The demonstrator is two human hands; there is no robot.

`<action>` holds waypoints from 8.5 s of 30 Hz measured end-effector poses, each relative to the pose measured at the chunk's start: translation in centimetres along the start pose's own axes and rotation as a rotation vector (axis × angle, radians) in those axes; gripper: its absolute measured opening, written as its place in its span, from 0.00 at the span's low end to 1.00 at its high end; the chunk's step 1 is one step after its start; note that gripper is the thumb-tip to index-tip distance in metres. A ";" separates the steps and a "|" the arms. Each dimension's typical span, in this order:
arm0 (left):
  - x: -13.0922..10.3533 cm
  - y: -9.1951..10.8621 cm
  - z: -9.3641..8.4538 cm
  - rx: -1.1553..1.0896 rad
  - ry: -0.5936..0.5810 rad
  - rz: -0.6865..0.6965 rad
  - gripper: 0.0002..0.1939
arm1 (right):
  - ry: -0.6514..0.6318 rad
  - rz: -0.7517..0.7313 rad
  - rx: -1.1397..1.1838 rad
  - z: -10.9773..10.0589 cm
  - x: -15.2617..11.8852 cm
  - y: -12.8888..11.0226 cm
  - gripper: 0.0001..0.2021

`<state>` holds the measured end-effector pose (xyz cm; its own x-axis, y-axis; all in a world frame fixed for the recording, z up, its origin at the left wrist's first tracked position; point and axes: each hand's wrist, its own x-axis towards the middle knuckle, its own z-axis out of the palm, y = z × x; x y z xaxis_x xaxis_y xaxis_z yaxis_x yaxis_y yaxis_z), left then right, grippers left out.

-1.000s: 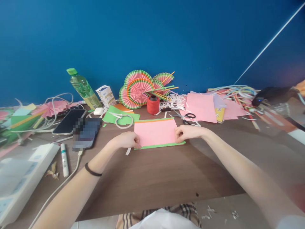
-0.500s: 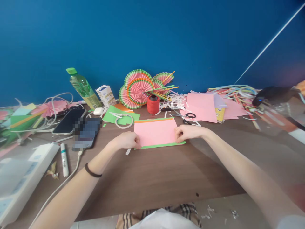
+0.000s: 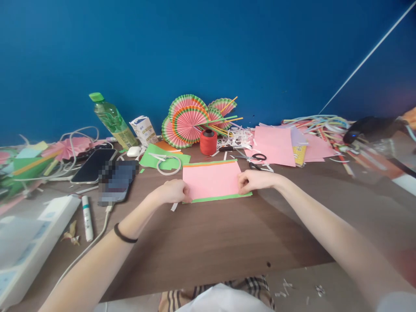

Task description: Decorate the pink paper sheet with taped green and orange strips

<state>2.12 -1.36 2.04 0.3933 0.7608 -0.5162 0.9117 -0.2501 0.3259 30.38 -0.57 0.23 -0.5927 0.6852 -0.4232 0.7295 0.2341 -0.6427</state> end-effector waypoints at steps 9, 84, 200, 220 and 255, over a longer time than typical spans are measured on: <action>0.0 -0.9 -0.4 -0.080 -0.072 0.077 0.06 | 0.007 0.008 0.012 0.0 -0.1 0.0 0.08; -1.6 -1.0 0.3 0.105 0.091 -0.054 0.09 | 0.035 0.039 -0.056 0.4 -0.3 -0.7 0.05; 4.7 -7.9 -8.1 0.280 0.738 -0.237 0.20 | 0.312 0.027 -0.089 -0.2 0.3 -1.6 0.14; 8.5 -7.0 -8.2 0.383 0.673 -0.376 0.18 | 0.879 0.283 -0.031 -2.3 -2.4 5.1 0.10; -3.1 -3.7 -9.2 -0.437 1.530 0.074 0.09 | 0.958 0.360 -0.516 -2.2 -1.7 5.3 0.20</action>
<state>-3.53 2.70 9.69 -0.2972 0.6804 0.6698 0.6884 -0.3334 0.6441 35.96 1.06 -1.02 0.0206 0.9619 0.2728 0.9884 0.0215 -0.1504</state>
